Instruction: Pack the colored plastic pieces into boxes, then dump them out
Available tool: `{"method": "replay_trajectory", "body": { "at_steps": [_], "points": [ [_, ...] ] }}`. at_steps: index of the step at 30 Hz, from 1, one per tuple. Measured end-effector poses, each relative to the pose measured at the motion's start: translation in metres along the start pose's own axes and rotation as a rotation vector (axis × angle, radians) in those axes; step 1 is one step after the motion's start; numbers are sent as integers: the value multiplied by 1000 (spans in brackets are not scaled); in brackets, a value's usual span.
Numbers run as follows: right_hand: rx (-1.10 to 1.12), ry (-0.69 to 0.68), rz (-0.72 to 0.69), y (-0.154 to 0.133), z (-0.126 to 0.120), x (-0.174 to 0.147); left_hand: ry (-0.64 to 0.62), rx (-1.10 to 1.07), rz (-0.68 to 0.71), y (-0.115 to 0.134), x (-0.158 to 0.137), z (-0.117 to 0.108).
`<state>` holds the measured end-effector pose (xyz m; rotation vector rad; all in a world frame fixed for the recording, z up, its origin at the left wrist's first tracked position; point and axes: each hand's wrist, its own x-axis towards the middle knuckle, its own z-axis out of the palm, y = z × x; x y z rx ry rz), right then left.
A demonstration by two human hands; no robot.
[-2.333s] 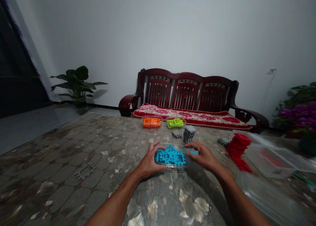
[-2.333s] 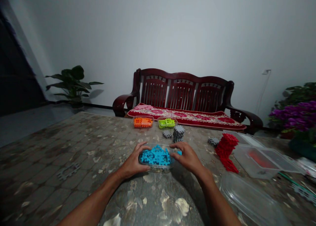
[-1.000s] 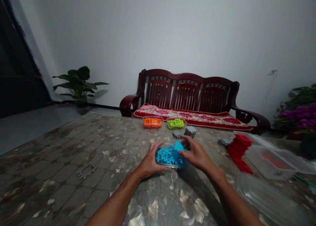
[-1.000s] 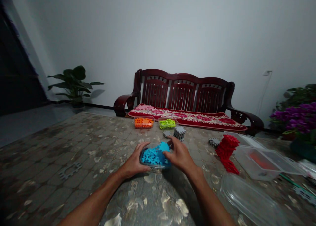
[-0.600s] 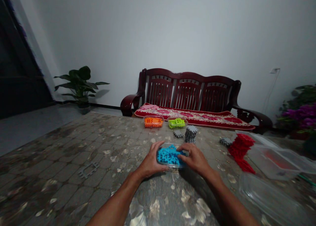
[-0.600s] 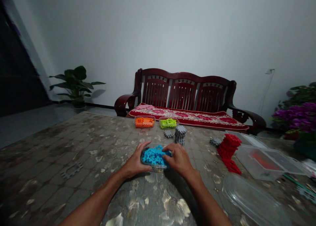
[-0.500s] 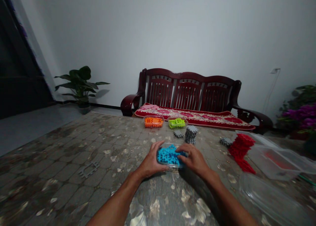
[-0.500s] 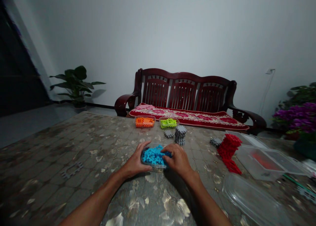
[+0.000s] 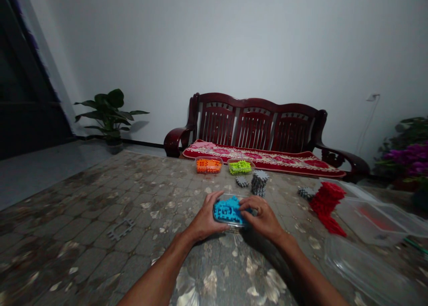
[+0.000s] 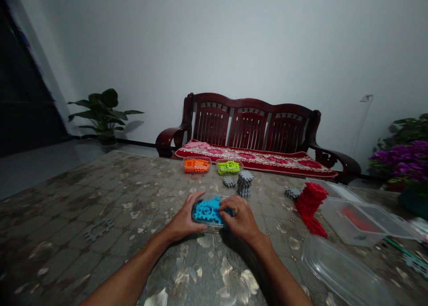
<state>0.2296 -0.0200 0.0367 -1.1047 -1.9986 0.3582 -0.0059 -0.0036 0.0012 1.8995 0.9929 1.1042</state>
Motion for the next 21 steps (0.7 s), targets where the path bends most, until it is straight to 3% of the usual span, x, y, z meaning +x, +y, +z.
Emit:
{"method": "replay_trajectory", "body": {
  "at_steps": [6, 10, 18, 21],
  "points": [
    [-16, 83, 35, 0, -2, -1, -18, -26, -30, -1, -1, 0],
    [40, 230, 99, 4, -3, -2, -33, -36, -51, 0, -1, 0],
    [262, 530, 474, 49, 1, -16, -13, -48, -68, 4, -1, -3],
    [304, 569, 552, 63, 1, -19, 4, -26, -69, 6, -1, -3]
  ]
}}
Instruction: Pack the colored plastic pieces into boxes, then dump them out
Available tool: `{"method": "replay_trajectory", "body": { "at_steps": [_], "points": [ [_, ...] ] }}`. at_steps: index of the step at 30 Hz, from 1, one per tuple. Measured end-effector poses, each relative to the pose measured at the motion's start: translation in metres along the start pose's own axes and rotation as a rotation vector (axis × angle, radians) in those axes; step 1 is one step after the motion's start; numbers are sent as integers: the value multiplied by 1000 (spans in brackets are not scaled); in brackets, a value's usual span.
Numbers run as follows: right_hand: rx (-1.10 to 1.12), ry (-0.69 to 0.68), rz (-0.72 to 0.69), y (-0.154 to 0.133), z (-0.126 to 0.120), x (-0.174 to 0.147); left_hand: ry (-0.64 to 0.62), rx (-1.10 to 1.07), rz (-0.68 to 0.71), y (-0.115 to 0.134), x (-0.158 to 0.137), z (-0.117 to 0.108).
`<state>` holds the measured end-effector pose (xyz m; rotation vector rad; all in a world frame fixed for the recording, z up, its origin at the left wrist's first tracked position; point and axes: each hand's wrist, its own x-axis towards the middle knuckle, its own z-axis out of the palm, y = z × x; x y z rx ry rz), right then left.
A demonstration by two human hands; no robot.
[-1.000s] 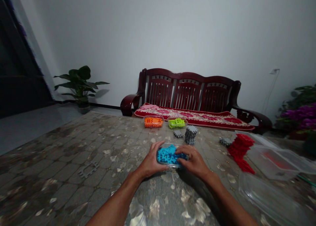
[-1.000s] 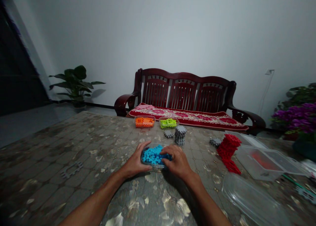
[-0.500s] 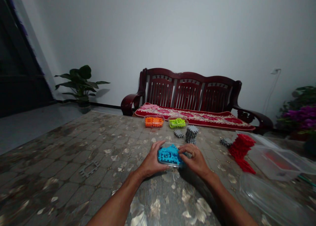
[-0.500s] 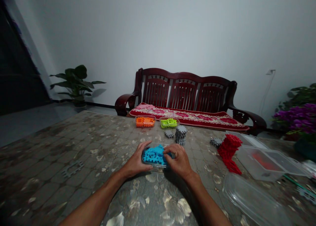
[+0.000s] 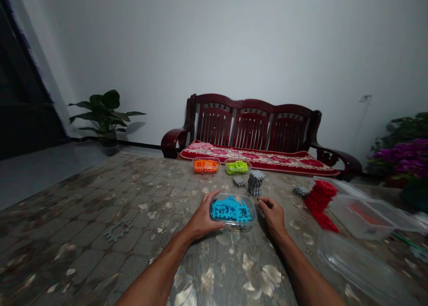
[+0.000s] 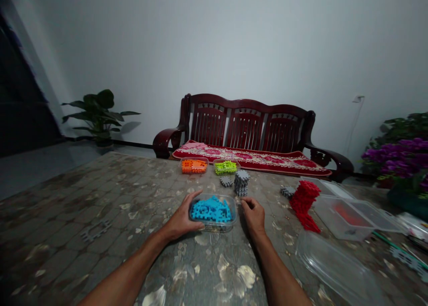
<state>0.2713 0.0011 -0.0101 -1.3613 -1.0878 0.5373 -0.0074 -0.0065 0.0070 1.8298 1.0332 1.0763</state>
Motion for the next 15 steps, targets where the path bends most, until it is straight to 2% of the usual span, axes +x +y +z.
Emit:
{"method": "replay_trajectory", "body": {
  "at_steps": [15],
  "points": [
    [26, -147, -1, 2, 6, -1, 68, 9, -4, -1, -2, 1]
  ]
}}
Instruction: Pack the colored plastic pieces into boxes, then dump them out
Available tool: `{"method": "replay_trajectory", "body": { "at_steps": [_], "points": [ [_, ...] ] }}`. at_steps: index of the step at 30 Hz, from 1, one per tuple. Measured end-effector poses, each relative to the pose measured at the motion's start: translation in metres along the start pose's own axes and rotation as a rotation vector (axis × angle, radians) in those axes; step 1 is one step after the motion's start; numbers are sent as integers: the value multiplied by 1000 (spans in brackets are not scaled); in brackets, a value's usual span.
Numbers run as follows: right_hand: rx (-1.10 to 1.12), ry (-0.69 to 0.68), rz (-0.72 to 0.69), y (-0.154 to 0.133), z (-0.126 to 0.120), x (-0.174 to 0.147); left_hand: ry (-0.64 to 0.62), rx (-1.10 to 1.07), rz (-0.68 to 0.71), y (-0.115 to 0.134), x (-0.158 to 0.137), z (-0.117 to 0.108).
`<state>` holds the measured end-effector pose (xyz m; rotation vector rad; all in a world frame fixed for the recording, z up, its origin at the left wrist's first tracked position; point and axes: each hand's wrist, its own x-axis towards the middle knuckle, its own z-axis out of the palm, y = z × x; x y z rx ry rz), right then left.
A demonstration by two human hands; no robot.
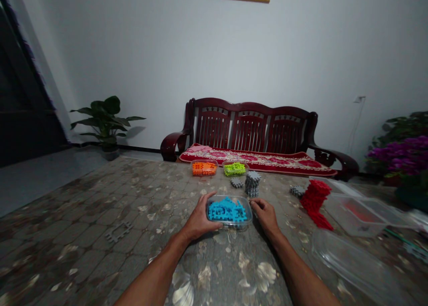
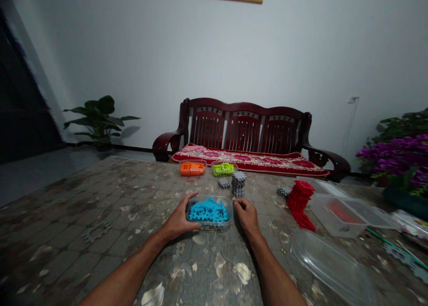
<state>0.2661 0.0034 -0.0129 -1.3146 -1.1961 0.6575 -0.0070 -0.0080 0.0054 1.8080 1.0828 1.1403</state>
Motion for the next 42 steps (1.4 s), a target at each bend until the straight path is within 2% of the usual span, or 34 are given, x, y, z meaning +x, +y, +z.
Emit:
{"method": "replay_trajectory", "body": {
  "at_steps": [4, 6, 12, 17, 20, 26, 33, 38, 42],
  "points": [
    [29, 3, 21, -1, -3, 1, -3, -47, -17, -1, -1, 1],
    [55, -41, 12, -2, -4, 0, -8, -72, -24, -1, 0, 1],
    [126, -423, -51, 0, -1, -6, -21, -166, -52, -5, 1, 3],
    [145, -560, -55, -1, 1, -9, -49, -180, -63, -6, 2, 3],
    [163, -581, -35, -2, 2, -10, -51, -171, -72, -3, 2, 2],
    [200, -504, -54, 1, 5, -13, -3, -140, -69, -2, 2, 3],
    [140, -564, -36, 5, 2, -17, -8, -139, -50, -10, 1, 4],
    [44, -566, -40, 0, -14, -16, -30, -145, -26, -11, -1, 13],
    [38, -605, 0, -10, -38, -11, -119, -196, 1, -7, -3, 19]
  ]
}}
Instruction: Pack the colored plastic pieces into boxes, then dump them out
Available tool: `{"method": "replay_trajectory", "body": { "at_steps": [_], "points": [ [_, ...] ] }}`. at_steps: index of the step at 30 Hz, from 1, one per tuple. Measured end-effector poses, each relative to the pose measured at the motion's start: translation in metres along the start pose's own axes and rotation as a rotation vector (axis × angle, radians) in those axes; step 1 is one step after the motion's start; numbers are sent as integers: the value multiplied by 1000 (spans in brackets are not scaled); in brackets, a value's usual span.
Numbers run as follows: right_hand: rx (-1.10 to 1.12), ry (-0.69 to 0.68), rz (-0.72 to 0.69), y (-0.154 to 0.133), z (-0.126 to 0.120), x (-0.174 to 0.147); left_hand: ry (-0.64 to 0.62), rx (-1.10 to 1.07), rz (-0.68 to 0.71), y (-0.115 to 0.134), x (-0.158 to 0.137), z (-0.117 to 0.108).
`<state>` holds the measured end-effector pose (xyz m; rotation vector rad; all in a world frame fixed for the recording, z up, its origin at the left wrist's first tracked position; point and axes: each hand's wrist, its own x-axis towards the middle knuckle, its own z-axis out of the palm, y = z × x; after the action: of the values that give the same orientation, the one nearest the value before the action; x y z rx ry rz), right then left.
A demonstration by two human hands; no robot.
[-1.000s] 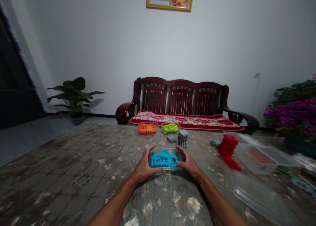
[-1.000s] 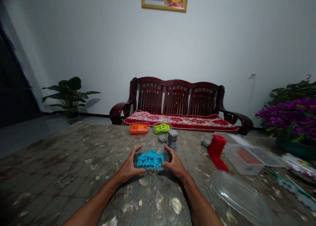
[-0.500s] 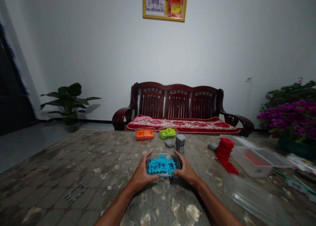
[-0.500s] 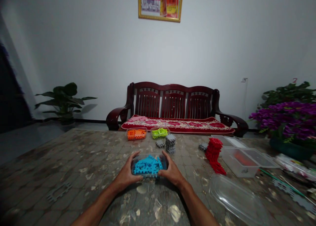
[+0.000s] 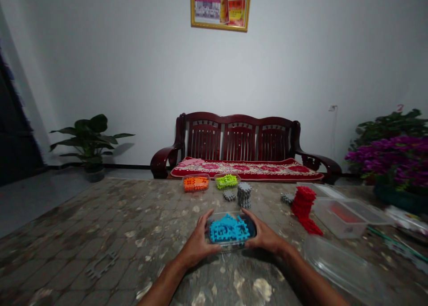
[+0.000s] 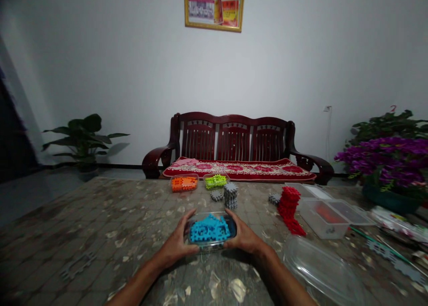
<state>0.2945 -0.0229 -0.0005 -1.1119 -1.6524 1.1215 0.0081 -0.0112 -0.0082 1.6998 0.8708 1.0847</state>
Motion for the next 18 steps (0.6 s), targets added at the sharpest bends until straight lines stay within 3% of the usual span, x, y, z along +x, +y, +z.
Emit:
{"method": "replay_trajectory", "body": {
  "at_steps": [3, 7, 9, 13, 18],
  "points": [
    [-77, 38, 5, -11, -13, -9, -10, 0, -9, 2, 0, 4],
    [-521, 260, -135, -30, -8, -23, 12, 10, -55, 4, 2, 10],
    [-717, 309, -223, -41, 3, -29, 13, 16, -60, 6, 2, 12],
    [-965, 276, -340, -54, 29, -35, 5, -9, -55, 7, 1, 12],
    [-1207, 258, -473, -46, 47, -34, -78, -75, -55, 3, 1, 9]
  ]
}}
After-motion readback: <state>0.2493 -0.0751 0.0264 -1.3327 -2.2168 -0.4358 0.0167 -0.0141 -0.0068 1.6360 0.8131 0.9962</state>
